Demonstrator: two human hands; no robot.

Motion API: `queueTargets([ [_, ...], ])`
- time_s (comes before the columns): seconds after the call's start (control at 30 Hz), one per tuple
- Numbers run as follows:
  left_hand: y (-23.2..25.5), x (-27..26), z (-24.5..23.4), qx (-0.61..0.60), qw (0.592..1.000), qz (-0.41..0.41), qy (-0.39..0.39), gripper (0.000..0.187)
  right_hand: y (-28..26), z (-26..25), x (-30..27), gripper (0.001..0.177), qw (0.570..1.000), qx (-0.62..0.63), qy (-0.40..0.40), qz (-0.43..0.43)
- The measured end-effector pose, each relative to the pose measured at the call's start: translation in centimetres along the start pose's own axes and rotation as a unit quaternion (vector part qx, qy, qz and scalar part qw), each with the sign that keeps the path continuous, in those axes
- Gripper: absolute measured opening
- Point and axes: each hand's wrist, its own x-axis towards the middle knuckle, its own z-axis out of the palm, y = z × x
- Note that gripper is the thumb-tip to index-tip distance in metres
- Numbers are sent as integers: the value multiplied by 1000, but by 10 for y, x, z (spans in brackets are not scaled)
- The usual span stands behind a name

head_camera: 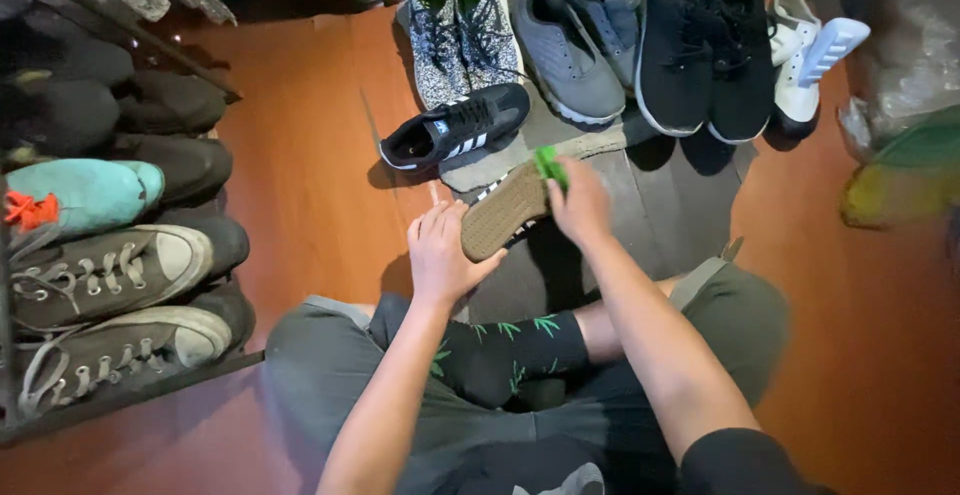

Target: Cleaning the sole of a sneaker using a small brush while sitting on the floor

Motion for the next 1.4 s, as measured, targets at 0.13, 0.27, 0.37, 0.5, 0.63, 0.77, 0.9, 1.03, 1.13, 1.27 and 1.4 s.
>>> queueTargets([
  [0.13, -1, -2, 1, -6, 1000, 1, -7, 84, 33, 11, -7, 35, 988, 22, -13, 152],
  [0.27, 0, 1, 0, -8, 1000, 2, 7, 85, -7, -8, -7, 32, 980, 56, 50, 185],
  [0.37, 4, 4, 0, 0, 1000, 14, 20, 84, -34, 8, -19, 29, 994, 62, 86, -20],
  [0.5, 2, 0, 3, 26, 998, 44, 26, 85, -30, 41, -33, 34, 979, -13, 103, -175],
  [0.63, 2, -2, 3, 41, 997, 56, 33, 85, -19, 21, -14, 30, 991, 30, 101, -86],
  [0.77, 6, -1, 2, 57, 996, 60, 21, 86, -1, 9, -9, 32, 991, 50, 54, 108],
  [0.9, 8, -2, -2, 69, 995, 74, 1, 88, 42, 36, -17, 30, 953, 59, 35, 297],
  [1.03, 6, -4, 4, 79, 994, 71, 14, 87, 11, 25, -21, 30, 932, 82, 81, 344],
  [1.13, 0, -3, 7, 64, 997, 44, 21, 86, -49, 7, -33, 28, 967, 169, 112, 158],
  [1.27, -15, -7, 20, 60, 998, 5, 15, 88, -69, 22, -61, 32, 976, 89, 89, -178],
  [1.4, -15, -6, 16, 44, 999, -4, 23, 86, -52, 40, -44, 26, 975, 44, 79, -205],
])
